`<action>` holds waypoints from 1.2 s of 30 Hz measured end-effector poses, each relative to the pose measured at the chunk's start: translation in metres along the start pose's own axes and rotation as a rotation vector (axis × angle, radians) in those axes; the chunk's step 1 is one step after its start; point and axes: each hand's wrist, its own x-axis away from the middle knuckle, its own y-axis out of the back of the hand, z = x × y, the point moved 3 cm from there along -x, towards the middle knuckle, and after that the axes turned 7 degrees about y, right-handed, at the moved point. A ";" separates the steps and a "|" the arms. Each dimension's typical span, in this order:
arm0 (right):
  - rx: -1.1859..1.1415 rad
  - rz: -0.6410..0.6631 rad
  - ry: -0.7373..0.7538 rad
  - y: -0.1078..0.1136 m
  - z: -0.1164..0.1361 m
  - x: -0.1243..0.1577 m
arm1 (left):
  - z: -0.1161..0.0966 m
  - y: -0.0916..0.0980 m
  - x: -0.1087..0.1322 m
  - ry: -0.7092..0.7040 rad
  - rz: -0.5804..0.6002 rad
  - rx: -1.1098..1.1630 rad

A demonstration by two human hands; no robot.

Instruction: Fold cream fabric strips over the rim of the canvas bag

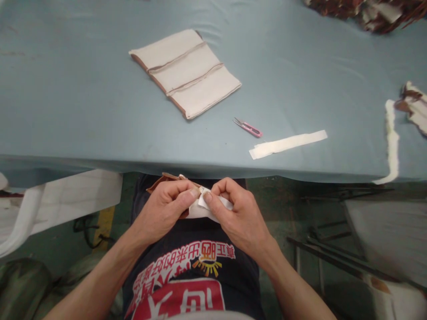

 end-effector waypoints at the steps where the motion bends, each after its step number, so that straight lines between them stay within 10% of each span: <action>1: 0.003 0.000 0.008 0.000 -0.001 0.000 | 0.000 0.000 0.000 0.008 -0.004 0.004; 22: 0.176 -0.106 0.127 -0.005 -0.009 -0.004 | -0.010 -0.010 0.003 0.018 -0.176 -0.129; 36: -0.550 0.156 -0.151 -0.017 -0.025 -0.005 | -0.010 -0.018 0.006 -0.156 -0.275 -0.175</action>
